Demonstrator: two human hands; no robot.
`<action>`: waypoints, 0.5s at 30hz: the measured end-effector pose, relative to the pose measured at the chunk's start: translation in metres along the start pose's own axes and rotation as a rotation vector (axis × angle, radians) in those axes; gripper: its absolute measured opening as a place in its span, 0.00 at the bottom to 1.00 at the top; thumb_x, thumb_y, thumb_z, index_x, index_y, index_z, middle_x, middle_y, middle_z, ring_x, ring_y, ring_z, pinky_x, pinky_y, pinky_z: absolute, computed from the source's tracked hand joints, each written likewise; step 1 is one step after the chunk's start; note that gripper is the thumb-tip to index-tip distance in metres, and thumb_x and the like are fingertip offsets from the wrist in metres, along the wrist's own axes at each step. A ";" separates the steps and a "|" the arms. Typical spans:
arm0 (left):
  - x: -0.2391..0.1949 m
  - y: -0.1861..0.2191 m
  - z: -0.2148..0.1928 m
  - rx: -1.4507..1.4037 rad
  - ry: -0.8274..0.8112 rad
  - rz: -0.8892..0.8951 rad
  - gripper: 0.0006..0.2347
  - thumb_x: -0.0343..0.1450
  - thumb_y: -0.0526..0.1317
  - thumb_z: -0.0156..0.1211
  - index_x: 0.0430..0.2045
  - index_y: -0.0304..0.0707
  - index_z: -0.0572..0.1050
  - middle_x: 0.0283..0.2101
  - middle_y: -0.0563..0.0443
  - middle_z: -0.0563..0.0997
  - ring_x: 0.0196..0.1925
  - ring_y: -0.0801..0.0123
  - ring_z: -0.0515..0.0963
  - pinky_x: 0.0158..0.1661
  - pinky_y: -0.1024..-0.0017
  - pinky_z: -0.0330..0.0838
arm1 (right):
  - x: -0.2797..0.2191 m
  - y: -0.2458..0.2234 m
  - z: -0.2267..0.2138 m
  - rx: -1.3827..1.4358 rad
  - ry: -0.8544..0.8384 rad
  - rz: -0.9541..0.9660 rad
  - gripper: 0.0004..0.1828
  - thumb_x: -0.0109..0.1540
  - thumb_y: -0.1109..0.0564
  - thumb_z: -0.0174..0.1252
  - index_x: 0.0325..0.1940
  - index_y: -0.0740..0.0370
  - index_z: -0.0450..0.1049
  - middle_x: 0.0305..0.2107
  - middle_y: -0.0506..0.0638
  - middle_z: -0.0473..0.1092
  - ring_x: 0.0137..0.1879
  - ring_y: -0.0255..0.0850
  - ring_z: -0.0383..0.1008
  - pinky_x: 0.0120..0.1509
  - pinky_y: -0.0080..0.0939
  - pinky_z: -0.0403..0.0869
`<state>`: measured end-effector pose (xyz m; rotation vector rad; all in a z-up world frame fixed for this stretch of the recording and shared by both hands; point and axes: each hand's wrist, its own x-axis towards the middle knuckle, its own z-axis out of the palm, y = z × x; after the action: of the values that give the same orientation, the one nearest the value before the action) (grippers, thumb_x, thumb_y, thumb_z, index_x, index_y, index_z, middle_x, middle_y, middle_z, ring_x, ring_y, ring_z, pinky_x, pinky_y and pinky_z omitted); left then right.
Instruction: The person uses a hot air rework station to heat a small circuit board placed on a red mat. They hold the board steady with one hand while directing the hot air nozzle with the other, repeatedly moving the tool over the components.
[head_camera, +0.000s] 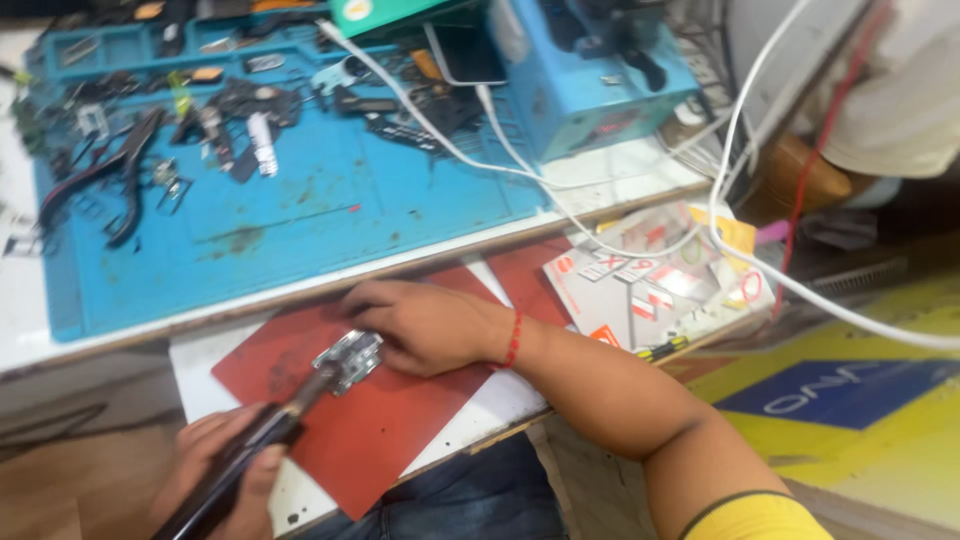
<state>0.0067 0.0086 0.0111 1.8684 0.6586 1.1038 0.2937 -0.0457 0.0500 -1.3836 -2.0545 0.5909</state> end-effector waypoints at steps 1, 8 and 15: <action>-0.004 -0.003 -0.001 -0.048 0.069 -0.046 0.11 0.72 0.39 0.66 0.44 0.31 0.77 0.44 0.44 0.83 0.50 0.68 0.81 0.59 0.72 0.73 | -0.002 -0.001 0.004 0.038 0.001 -0.009 0.22 0.56 0.61 0.56 0.54 0.70 0.74 0.58 0.59 0.68 0.62 0.53 0.72 0.66 0.46 0.73; -0.019 0.002 -0.003 0.079 0.096 -0.115 0.13 0.72 0.37 0.66 0.47 0.29 0.77 0.46 0.41 0.80 0.52 0.62 0.79 0.57 0.70 0.72 | -0.005 0.008 0.013 -0.055 -0.032 -0.015 0.22 0.55 0.61 0.59 0.53 0.70 0.74 0.57 0.60 0.68 0.62 0.55 0.70 0.65 0.49 0.71; -0.009 0.014 0.000 0.008 0.109 -0.212 0.14 0.69 0.42 0.71 0.41 0.35 0.77 0.44 0.47 0.79 0.47 0.64 0.80 0.52 0.67 0.75 | 0.001 -0.006 0.004 -0.072 -0.094 0.062 0.21 0.56 0.61 0.60 0.53 0.70 0.75 0.57 0.60 0.67 0.58 0.56 0.72 0.59 0.49 0.74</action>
<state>0.0023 -0.0051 0.0190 1.7089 0.9020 1.0703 0.2869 -0.0468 0.0510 -1.4921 -2.1317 0.6242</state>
